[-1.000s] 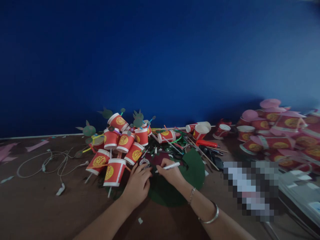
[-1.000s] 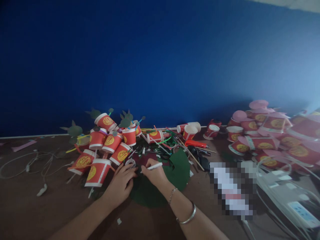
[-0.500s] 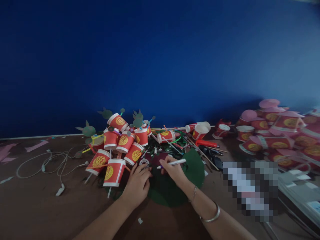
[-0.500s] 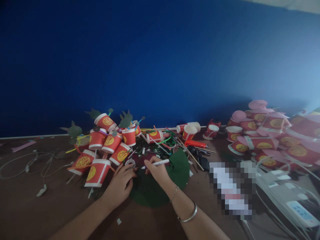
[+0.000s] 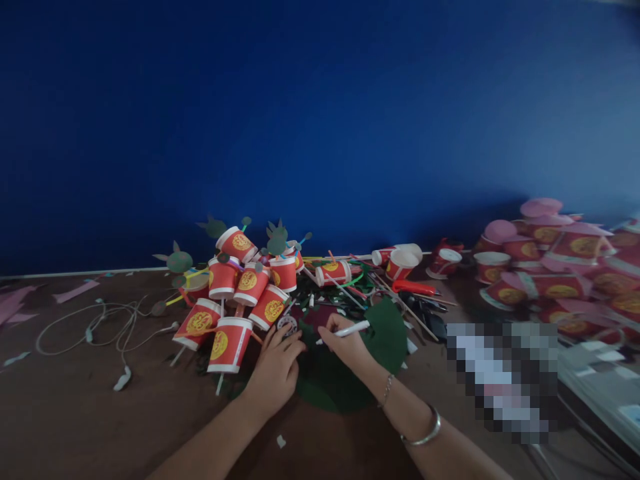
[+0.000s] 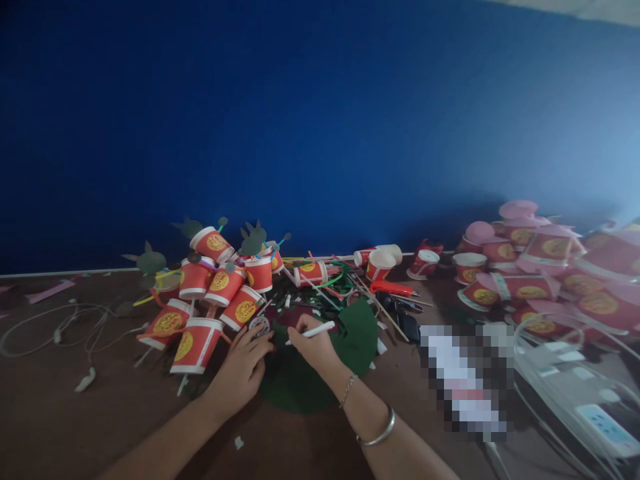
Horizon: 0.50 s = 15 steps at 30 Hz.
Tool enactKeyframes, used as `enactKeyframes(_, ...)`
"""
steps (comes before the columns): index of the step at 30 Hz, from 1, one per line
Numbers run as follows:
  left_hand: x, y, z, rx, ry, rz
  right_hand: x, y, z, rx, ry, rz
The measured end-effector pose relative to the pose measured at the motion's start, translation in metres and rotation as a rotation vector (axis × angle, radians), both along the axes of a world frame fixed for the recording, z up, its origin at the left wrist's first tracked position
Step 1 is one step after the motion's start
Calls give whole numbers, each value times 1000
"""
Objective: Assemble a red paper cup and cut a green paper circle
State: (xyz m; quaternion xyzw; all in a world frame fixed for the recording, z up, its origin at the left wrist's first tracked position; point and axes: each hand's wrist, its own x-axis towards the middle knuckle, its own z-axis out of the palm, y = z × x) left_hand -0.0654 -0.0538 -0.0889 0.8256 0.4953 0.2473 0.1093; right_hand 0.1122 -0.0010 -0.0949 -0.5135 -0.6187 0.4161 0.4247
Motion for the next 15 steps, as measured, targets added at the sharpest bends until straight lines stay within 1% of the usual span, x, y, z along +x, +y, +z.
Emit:
enactKeyframes(4,-1,1,-2,5,-1,-33,3,1,4,95,-35,-5)
enactKeyframes(6,-1,1,-2,-3,1,-40,4,0,4,112,-33,-27)
enactKeyframes(8,-1,1,-1,-10,-1,-48,4,-2,2,78,-36,-45)
enactKeyframes(11,0,1,1,-9,-7,-49,3,-4,-3,10,-42,-30)
enactKeyframes(15,0,0,2,-8,-9,-48,3,-3,-6,6,-57,-35)
